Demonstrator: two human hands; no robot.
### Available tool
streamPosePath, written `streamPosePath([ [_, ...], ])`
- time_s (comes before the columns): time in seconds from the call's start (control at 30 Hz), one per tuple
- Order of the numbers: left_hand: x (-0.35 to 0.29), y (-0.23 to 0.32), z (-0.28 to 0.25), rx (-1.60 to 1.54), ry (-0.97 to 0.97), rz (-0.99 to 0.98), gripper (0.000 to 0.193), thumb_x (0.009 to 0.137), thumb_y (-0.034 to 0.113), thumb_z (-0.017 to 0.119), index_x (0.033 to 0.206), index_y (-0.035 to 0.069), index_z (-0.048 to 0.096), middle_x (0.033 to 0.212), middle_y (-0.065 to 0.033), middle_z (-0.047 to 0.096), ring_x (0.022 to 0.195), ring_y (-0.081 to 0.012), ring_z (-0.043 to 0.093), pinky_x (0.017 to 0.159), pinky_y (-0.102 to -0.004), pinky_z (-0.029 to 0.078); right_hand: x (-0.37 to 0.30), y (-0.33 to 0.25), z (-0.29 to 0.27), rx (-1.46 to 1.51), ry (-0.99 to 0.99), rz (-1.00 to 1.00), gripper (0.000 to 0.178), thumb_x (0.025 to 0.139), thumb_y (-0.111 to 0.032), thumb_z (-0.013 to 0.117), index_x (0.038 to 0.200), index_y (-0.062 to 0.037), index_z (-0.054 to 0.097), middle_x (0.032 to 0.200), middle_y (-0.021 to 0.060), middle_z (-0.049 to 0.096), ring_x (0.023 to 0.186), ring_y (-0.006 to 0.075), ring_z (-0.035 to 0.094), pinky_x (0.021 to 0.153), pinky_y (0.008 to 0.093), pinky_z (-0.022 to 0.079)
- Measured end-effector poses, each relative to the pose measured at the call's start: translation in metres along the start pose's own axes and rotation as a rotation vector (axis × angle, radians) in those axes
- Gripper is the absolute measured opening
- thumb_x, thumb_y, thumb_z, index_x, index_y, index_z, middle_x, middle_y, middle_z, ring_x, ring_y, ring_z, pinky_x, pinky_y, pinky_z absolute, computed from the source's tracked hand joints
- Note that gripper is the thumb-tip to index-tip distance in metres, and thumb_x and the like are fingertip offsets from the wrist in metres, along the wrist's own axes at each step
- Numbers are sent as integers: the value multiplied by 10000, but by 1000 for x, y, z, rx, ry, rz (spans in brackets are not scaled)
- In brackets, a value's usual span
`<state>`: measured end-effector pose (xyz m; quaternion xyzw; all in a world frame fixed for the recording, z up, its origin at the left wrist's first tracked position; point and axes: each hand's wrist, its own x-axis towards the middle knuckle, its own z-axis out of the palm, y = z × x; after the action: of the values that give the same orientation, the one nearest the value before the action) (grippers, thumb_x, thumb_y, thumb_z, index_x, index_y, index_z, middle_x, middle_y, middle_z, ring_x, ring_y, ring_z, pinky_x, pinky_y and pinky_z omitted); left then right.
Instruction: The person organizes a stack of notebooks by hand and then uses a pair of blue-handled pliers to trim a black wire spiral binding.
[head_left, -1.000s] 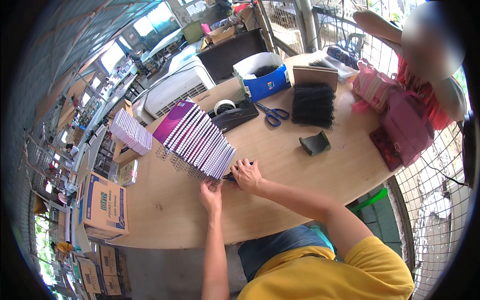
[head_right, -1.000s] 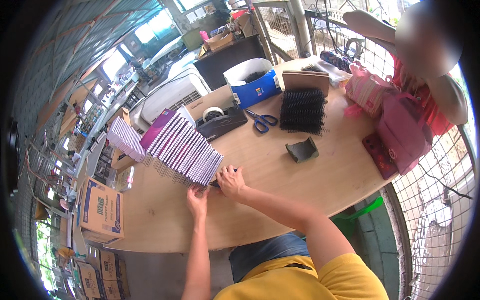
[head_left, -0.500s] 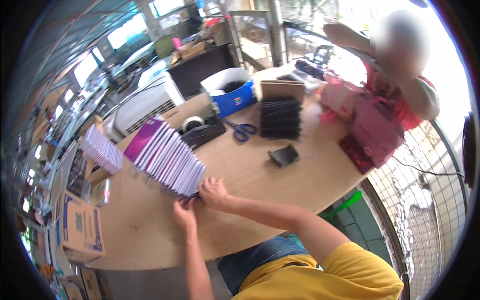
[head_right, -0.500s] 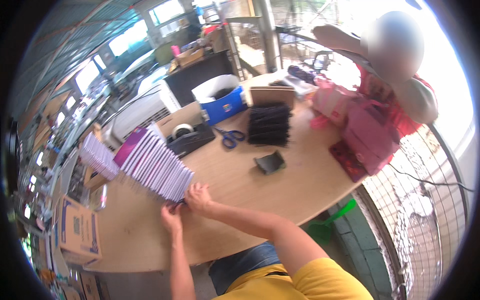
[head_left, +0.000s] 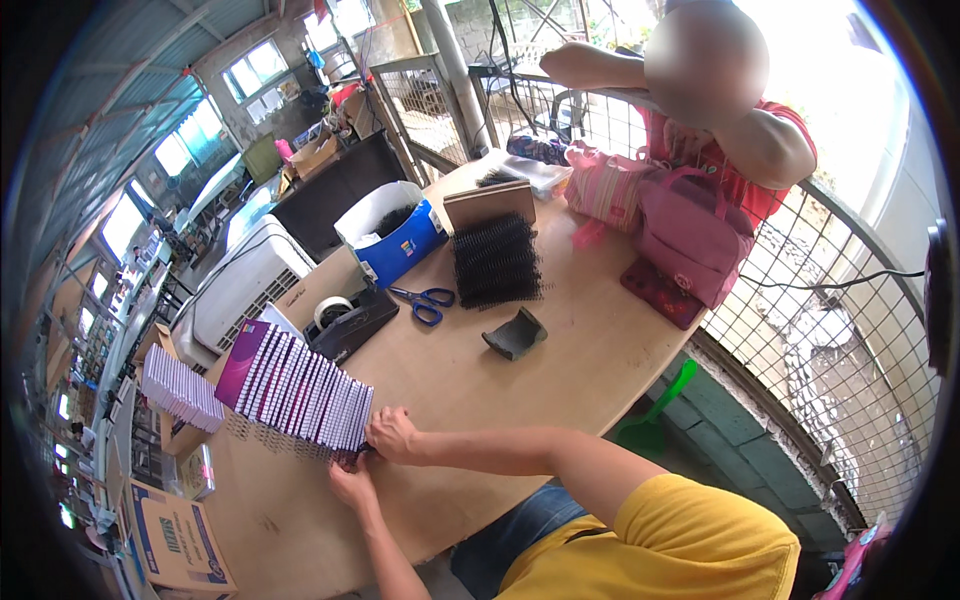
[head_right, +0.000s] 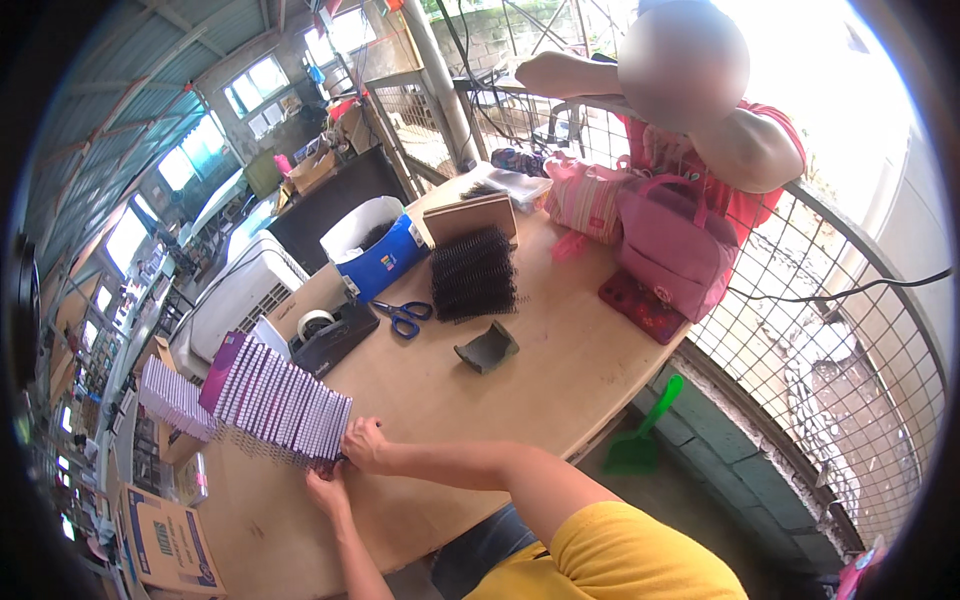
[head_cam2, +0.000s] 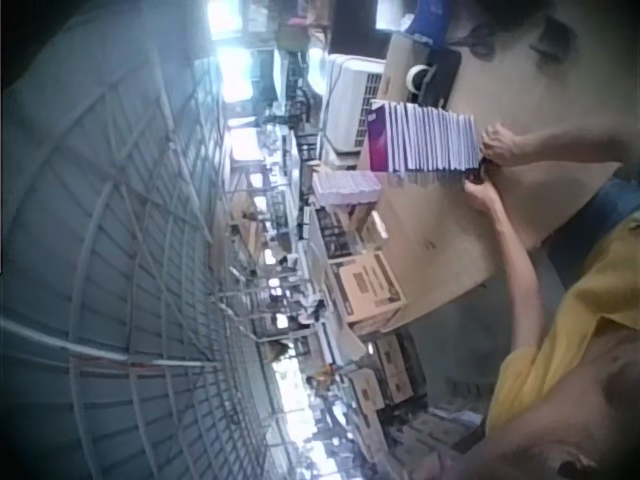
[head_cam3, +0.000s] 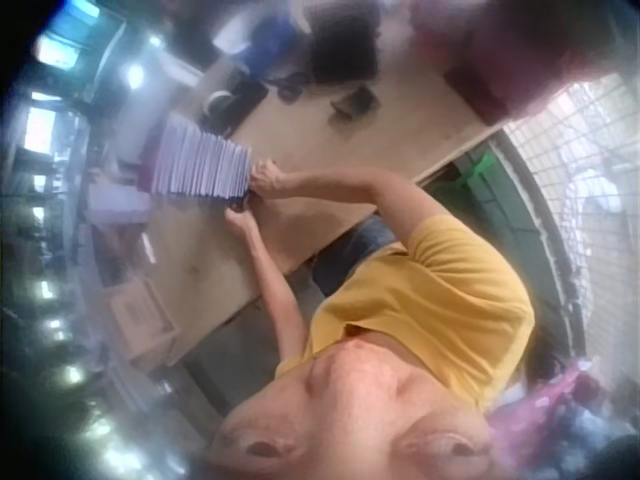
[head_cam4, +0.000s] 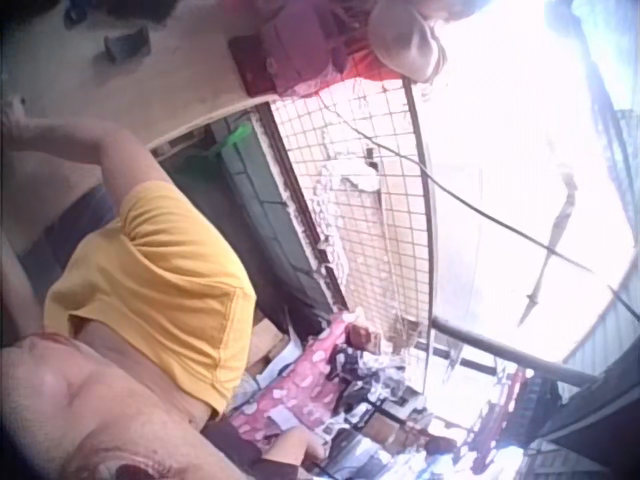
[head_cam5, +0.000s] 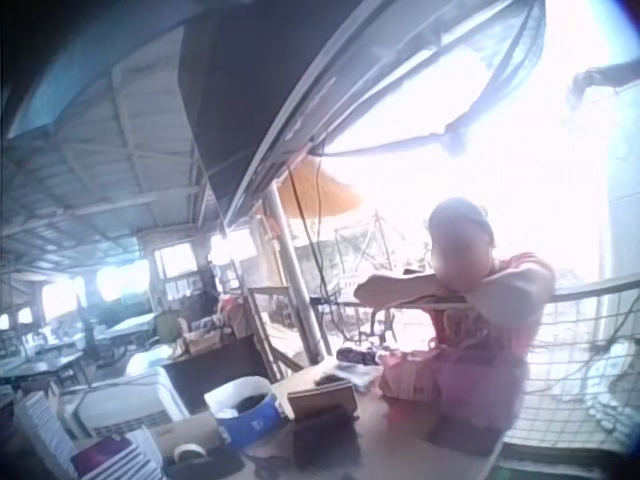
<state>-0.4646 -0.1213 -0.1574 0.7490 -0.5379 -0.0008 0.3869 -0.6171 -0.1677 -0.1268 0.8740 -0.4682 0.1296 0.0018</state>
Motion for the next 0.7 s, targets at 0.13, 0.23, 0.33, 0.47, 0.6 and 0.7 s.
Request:
streamPosePath([
  [0.13,-6,9,2,-89,77,10,362,712,147,801,969,-33,621,894,-148,690,802,-276,674,726,-378,511,-2,0,3,-97,46,-1,349,821,-292,573,1040,-24,615,985,169,598,932,302,575,716,569,494],
  [0.23,-8,19,-3,-35,68,-27,340,713,133,795,961,-27,627,891,-139,693,799,-273,676,722,-381,511,-1,-2,3,-83,54,20,324,825,-269,565,1034,-28,624,995,171,593,940,308,564,745,603,482],
  [0.33,-4,24,-7,33,20,-93,323,712,118,792,955,-22,631,884,-130,697,805,-266,679,723,-385,513,1,-2,0,-59,34,31,324,834,-286,576,1028,-35,640,1010,176,598,943,318,558,772,632,470],
  [0.47,-2,16,-2,-149,-5,-83,359,713,118,792,985,-38,617,915,-145,693,826,-271,679,733,-380,523,1,-2,-5,-54,-25,24,337,833,-276,560,1059,-34,625,1014,171,590,952,314,561,774,649,466],
  [0.6,-6,3,7,-155,47,-31,421,720,130,792,1039,-58,591,968,-177,677,840,-292,676,751,-377,537,-1,-2,-6,-49,-43,13,344,829,-272,559,1072,-35,616,1022,169,584,966,313,561,768,655,464],
  [0.7,-7,-1,10,-123,65,1,434,728,138,788,1054,-62,582,987,-187,672,844,-297,675,757,-380,541,0,-2,-3,-67,-48,23,339,835,-274,558,1073,-41,616,1025,165,584,981,312,557,767,657,463],
])
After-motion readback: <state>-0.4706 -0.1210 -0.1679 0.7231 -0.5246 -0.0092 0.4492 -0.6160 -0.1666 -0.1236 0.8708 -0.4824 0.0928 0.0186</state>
